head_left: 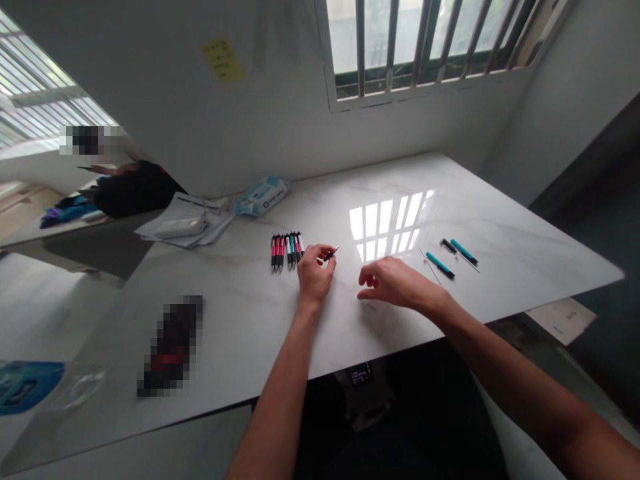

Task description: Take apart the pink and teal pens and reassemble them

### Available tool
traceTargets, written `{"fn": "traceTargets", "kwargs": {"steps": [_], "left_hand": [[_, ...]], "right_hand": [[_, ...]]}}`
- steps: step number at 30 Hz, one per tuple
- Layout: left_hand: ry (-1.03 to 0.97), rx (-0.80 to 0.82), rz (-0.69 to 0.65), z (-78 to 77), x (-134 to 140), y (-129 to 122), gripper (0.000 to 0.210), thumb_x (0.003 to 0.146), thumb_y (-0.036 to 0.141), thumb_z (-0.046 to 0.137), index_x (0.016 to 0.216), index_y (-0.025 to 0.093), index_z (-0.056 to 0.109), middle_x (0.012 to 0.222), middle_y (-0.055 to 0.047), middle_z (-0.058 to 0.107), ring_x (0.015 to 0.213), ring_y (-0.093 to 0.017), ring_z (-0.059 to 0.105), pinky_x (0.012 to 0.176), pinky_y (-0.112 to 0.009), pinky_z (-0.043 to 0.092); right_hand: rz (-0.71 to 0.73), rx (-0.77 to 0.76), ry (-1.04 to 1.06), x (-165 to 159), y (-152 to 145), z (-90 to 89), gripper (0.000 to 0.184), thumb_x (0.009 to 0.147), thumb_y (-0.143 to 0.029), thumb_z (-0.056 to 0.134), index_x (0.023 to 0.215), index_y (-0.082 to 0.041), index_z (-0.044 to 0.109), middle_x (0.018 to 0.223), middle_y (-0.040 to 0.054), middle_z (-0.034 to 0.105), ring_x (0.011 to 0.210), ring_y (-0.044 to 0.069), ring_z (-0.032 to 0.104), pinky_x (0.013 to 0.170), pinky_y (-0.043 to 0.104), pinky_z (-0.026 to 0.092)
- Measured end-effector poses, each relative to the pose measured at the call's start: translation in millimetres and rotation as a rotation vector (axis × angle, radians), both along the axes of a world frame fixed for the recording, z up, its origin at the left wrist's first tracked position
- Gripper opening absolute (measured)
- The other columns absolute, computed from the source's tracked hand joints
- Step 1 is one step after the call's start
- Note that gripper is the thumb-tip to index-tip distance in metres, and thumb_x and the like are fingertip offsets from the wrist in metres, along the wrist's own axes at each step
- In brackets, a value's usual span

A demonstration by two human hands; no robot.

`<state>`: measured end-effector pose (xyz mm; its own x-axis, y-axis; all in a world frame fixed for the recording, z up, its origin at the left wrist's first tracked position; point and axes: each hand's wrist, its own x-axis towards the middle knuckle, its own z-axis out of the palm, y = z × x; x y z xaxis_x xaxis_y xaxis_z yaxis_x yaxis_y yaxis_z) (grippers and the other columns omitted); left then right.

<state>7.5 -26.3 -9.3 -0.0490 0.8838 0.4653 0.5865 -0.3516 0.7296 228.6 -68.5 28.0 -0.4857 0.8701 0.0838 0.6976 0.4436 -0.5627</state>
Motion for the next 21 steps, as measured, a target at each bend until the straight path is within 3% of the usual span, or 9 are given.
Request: {"fn": "traceTargets", "kwargs": {"steps": [3,5,9,14,18,21], "left_hand": [[-0.009,0.006,0.02,1.6,1,-1,0.015,0.087,0.013,0.069,0.096,0.023,0.077,0.101,-0.004,0.075,0.088,-0.018,0.069,0.077,-0.029,0.055],[-0.023,0.005,0.039,2.7,2,-1,0.009,0.091,0.02,0.071,0.097,0.023,0.077,0.102,-0.004,0.076,0.086,-0.018,0.069,0.077,-0.029,0.055],[-0.081,-0.01,0.045,3.5,3,-1,0.01,0.096,0.031,0.067,0.096,0.022,0.073,0.097,-0.004,0.076,0.08,-0.016,0.068,0.078,-0.029,0.054],[-0.088,-0.049,0.135,2.4,1,1,0.008,0.081,0.02,0.068,0.089,0.022,0.065,0.073,0.003,0.063,0.066,-0.014,0.057,0.07,-0.026,0.047],[-0.099,-0.048,0.13,2.0,2,2,0.01,0.077,0.023,0.068,0.086,0.022,0.065,0.076,0.002,0.064,0.07,-0.014,0.059,0.073,-0.027,0.048],[-0.151,-0.094,0.084,1.2,3,3,0.01,0.076,0.025,0.069,0.084,0.021,0.066,0.078,0.001,0.068,0.074,-0.015,0.064,0.08,-0.028,0.053]], "right_hand": [[0.009,-0.029,-0.034,0,-37,-6.1,0.006,0.088,-0.024,0.082,0.093,-0.026,0.084,0.09,0.0064,0.08,0.08,0.024,0.073,0.071,0.036,0.049],[-0.015,-0.03,-0.029,-2,-51,-12.1,0.013,0.093,-0.016,0.073,0.091,-0.025,0.083,0.094,0.0072,0.08,0.083,0.024,0.074,0.074,0.035,0.05],[-0.034,0.016,-0.045,-5,-51,-20.4,0.019,0.1,-0.015,0.065,0.092,-0.022,0.081,0.095,0.0092,0.078,0.085,0.023,0.072,0.076,0.035,0.05],[-0.172,0.166,-0.13,23,-4,-11.0,0.019,0.102,-0.015,0.063,0.096,-0.019,0.08,0.1,0.0097,0.08,0.093,0.024,0.072,0.081,0.034,0.052],[-0.377,0.238,-0.245,61,52,-2.6,0.019,0.101,-0.018,0.065,0.099,-0.018,0.083,0.105,0.011,0.081,0.1,0.027,0.073,0.086,0.034,0.053],[-0.412,0.197,-0.301,75,81,-8.7,0.018,0.099,-0.018,0.067,0.1,-0.018,0.085,0.106,0.0118,0.082,0.102,0.028,0.074,0.085,0.032,0.053]]}}
